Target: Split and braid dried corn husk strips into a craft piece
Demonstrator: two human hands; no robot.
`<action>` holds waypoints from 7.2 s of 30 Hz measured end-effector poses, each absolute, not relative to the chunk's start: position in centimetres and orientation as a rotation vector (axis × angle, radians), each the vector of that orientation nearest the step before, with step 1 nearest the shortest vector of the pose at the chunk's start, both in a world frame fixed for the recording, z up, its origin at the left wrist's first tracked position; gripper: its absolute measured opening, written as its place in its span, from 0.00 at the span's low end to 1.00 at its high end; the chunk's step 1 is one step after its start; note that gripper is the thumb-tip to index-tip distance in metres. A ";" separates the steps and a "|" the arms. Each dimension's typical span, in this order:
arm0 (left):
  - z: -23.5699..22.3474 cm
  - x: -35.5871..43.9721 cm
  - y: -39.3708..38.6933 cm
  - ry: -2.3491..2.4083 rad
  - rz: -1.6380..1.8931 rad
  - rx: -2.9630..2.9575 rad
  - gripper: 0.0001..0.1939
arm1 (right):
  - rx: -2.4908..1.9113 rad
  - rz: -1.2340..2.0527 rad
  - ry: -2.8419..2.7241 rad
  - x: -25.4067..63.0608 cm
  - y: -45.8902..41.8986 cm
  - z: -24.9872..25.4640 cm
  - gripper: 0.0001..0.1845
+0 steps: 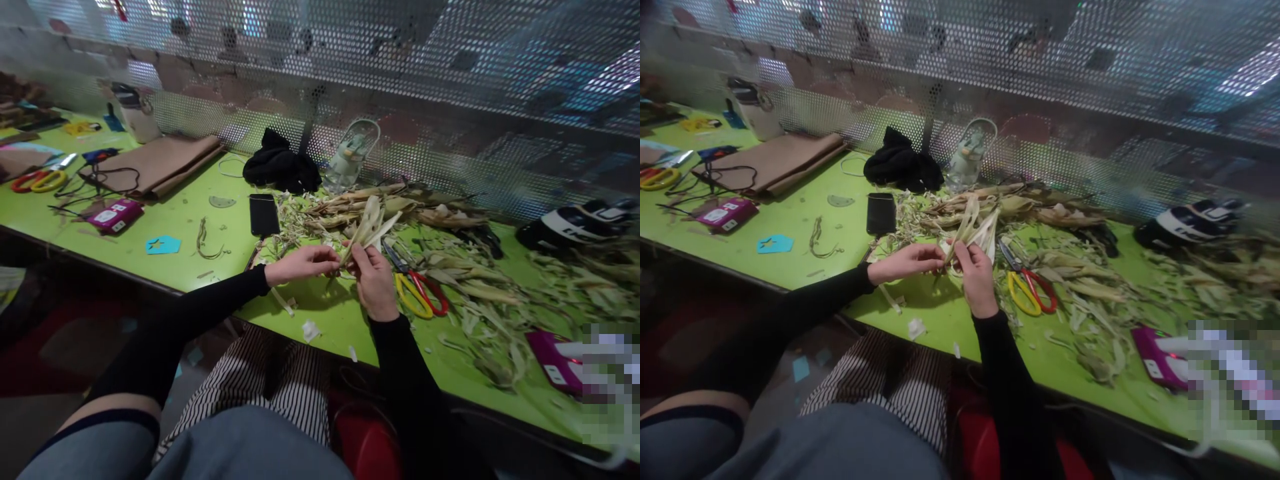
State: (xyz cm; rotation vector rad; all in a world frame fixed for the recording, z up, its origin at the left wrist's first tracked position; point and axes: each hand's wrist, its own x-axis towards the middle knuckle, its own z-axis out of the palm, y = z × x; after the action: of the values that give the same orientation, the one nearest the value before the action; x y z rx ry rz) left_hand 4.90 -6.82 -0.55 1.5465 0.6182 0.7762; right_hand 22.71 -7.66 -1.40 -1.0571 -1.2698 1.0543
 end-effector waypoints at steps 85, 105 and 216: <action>-1.9 5.4 -5.8 0.619 1.029 1.002 0.11 | -1.084 1.149 -1.174 22.5 -7.1 -1.4 0.28; -1.0 5.7 -6.2 0.782 1.009 0.941 0.03 | -1.115 0.130 -1.900 23.7 -7.4 -1.8 0.14; -0.1 4.5 -6.3 0.610 1.072 0.831 0.07 | -1.201 -0.075 -1.470 25.6 -6.6 -1.4 0.19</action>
State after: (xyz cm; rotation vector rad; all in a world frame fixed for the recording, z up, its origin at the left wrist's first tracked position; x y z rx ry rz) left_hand 4.48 -6.34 -0.07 0.8314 0.6104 1.0722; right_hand 25.60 -6.60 -1.37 -1.2009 -1.4699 -0.0750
